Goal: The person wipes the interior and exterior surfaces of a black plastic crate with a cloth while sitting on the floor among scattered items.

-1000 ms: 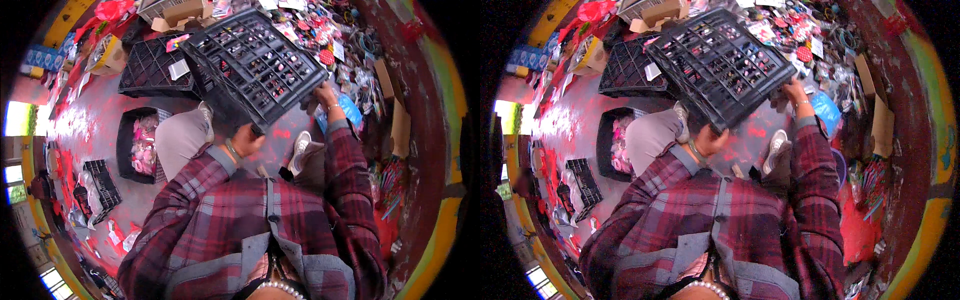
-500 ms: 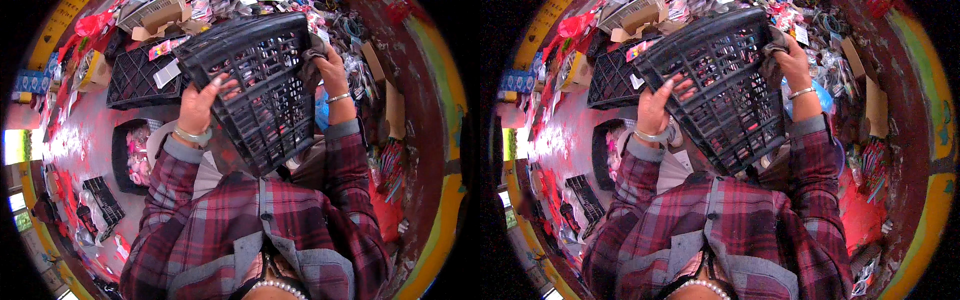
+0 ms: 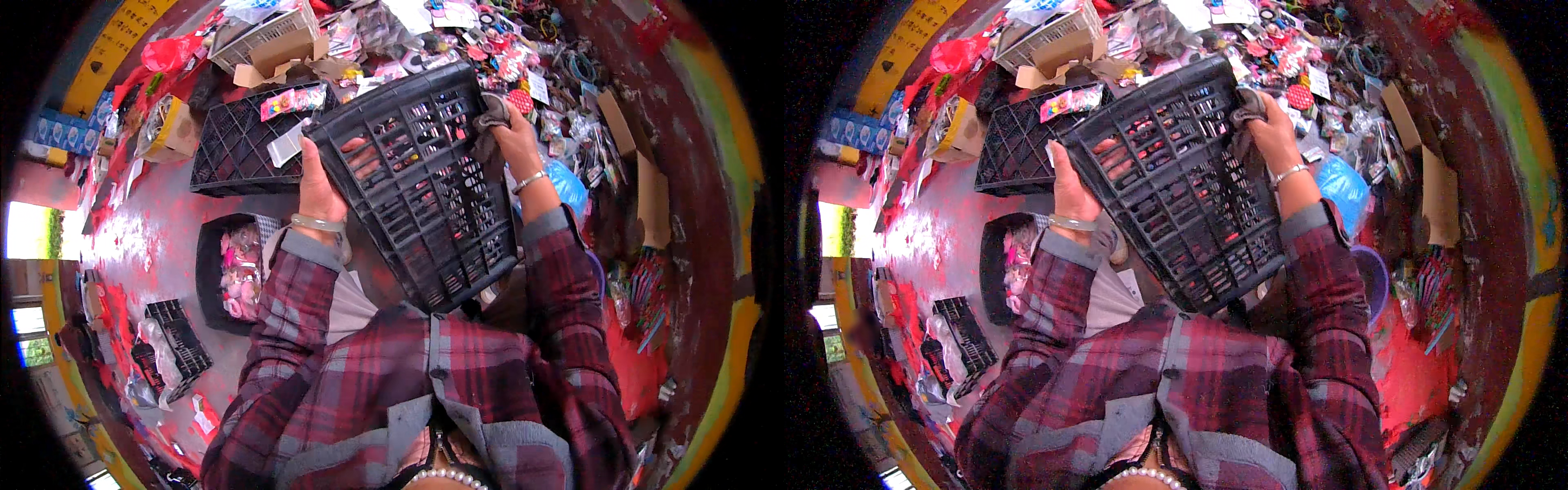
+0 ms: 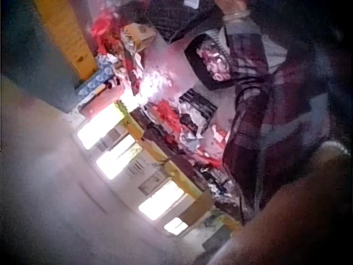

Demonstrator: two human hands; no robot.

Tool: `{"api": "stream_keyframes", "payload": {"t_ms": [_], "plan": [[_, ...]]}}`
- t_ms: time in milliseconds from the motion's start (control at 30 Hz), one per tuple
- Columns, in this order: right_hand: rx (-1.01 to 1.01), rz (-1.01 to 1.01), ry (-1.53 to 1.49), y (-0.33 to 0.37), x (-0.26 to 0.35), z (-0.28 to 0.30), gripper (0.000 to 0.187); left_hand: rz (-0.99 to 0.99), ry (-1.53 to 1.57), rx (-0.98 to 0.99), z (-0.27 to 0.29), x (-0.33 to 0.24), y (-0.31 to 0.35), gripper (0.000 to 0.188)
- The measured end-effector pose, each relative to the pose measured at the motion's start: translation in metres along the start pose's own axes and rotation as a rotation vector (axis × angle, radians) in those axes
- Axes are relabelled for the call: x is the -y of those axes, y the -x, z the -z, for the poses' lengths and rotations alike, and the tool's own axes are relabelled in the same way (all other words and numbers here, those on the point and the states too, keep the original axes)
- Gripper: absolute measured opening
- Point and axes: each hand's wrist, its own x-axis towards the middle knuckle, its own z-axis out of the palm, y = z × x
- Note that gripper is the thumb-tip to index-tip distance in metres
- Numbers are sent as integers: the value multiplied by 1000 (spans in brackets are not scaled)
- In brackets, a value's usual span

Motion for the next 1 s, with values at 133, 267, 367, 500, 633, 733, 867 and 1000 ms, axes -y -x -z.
{"api": "stream_keyframes", "payload": {"t_ms": [133,267,367,500,633,733,867,1000], "plan": [[-162,337,-53,-5,8,11,48,6,-48,16,-4,1,-5,83],[-244,531,98,-7,65,-23,49,-37,-65,54,-14,-2,4,88],[-180,522,371,-35,34,-52,52,-6,-34,36,-24,-2,3,85],[-91,457,303,-29,43,-99,56,-11,18,78,-24,0,1,77],[252,706,497,49,115,-173,56,-104,32,5,-8,13,-4,60],[279,816,466,58,118,-185,57,-170,274,-25,17,30,-17,51],[136,807,529,33,104,-159,49,-122,28,-61,-17,1,-3,61],[-213,416,433,-29,67,-91,36,-38,130,45,-20,-1,-2,70]]}}
